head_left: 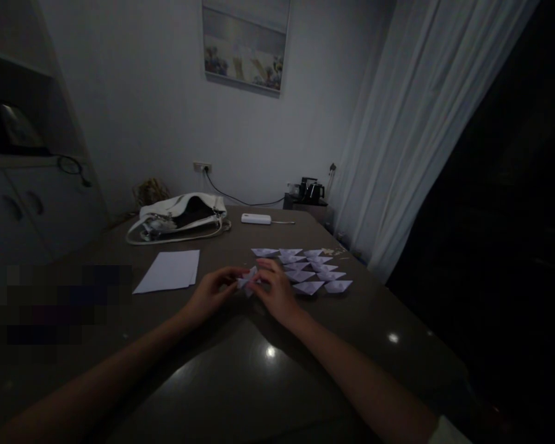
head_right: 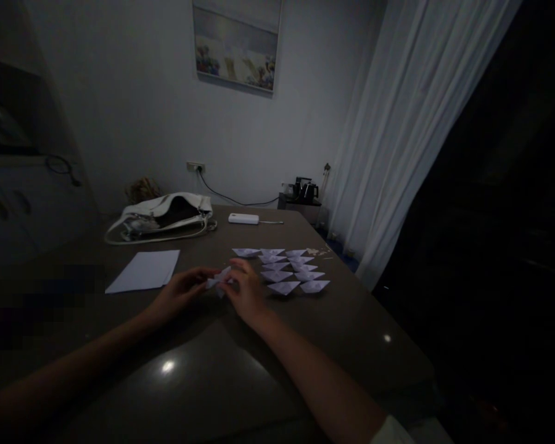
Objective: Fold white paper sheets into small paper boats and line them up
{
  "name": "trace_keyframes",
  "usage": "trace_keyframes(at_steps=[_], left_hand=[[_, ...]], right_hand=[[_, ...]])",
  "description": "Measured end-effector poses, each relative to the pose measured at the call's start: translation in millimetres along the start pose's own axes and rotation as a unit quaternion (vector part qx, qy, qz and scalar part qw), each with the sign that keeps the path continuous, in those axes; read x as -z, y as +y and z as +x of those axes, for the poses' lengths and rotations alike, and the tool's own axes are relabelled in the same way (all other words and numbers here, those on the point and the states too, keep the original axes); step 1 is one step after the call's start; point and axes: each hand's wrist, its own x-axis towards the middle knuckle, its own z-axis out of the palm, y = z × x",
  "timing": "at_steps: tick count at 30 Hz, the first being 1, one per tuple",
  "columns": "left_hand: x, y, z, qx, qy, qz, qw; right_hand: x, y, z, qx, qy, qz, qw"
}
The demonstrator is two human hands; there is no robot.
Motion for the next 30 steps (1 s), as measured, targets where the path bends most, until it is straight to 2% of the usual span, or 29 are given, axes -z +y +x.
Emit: trace_keyframes(at_steps=[3,8,13,17,20,22,24,27,30], left_hand=[[-0.4,3,0,0.022,0.003,0.003,1.0],[1.4,3,1,-0.018,0.009,0.082,0.996],[2.3,5,1,-0.031,0.003,0.078,0.996],[3.0,5,2,-0.031,0.059,0.053,0.996],[3.8,1,3,0.032,0.099,-0.021,0.994],[3.8,-3,4,0.101,0.075,-0.086,0.988],[2.8,-4,4,0.145,0.025,-0.124,0.981],[0.1,-1,3,0.143,-0.029,-0.136,0.98],[-2.6,1,2,0.122,-0.028,-0.143,0.982]], right_hand=[[0,4,0,-0.039,-0.003,0.023,0.999],[-3,7,-1,-0.057,-0.011,0.095,0.994],[-4,5,0,-0.083,-0.033,0.161,0.983],[-3,8,2,-0.093,-0.056,0.17,0.979],[-4,12,4,-0.097,-0.048,0.195,0.975],[-4,15,5,-0.097,-0.048,0.21,0.972],[-5,17,6,-0.099,-0.045,0.206,0.972],[-5,19,6,-0.108,-0.034,0.182,0.977],[-4,17,4,-0.113,-0.043,0.172,0.978]])
